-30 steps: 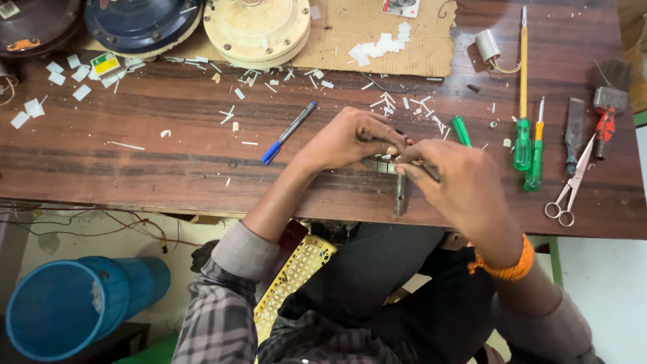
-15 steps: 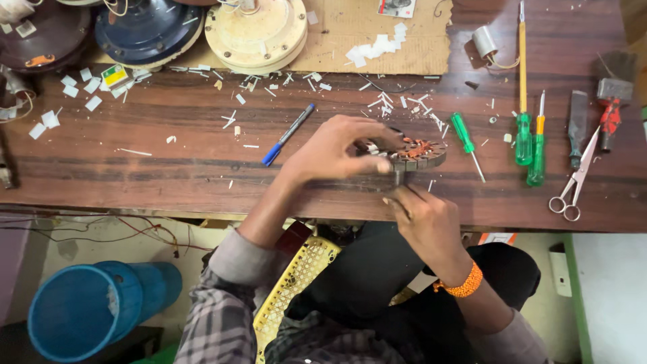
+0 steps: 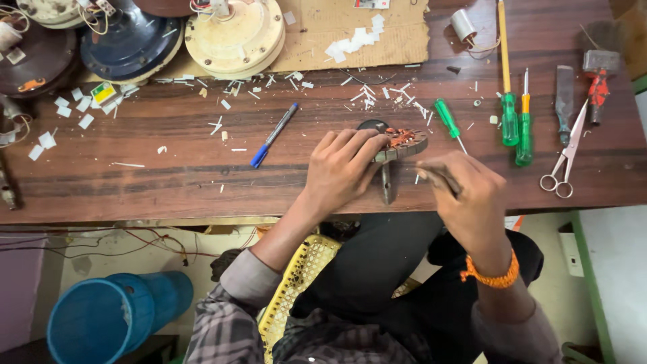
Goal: The person sits at a workbench and places small copper-colored pieces one by one into a circular metal fixture, pressing and positioning each piece with their fingers while rotating the fixture to reach different sections. They continue filling the ring of slots with the pieces throughout the episode.
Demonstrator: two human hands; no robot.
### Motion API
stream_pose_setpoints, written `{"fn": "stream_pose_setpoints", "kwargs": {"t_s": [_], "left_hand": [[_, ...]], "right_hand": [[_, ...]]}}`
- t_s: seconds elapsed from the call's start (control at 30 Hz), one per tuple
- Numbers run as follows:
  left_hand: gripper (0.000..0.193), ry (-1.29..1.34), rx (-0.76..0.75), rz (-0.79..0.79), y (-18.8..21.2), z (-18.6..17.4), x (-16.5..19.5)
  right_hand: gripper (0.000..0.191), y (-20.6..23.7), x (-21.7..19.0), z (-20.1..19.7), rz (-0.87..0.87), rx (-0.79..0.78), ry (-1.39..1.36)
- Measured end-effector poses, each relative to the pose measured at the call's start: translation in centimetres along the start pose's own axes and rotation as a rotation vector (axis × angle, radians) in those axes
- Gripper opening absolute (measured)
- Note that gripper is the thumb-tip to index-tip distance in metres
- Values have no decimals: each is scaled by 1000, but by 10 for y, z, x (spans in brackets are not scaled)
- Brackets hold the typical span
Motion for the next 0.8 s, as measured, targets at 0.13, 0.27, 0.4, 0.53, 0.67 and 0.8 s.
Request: {"fn": "stream_pose_setpoints", "kwargs": {"t_s": [0.13, 0.27, 0.4, 0.53, 0.67, 0.8], "left_hand": [[43, 5, -13, -33, 3, 1, -1], [39, 48, 33, -43, 6, -3, -6], [37, 83, 39, -44, 8, -2, -9], [36, 86, 56, -55, 9, -2, -9], [35, 80, 59, -60, 10, 0, -10], [35, 69, 43, -41, 10, 1, -10]], "right_hand": [[12, -25, -11, 13, -19, -37, -22], [11, -45, -10, 23, -18, -91, -5], [11, -55, -4, 23, 18, -155, 5], [11, -51, -7, 17, 56, -192, 0], [13, -47, -10, 16, 102, -204, 40], [10, -59, -9, 24, 29, -219, 47]]}}
Point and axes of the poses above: each hand's wrist, its own y-axis away from the middle knuckle, its own z-axis out of the palm, x = y × z, the point moved 5 cm from there along -y, towards the middle knuckle, and after that the axes turned 7 degrees about z, right-handed, at the moved point
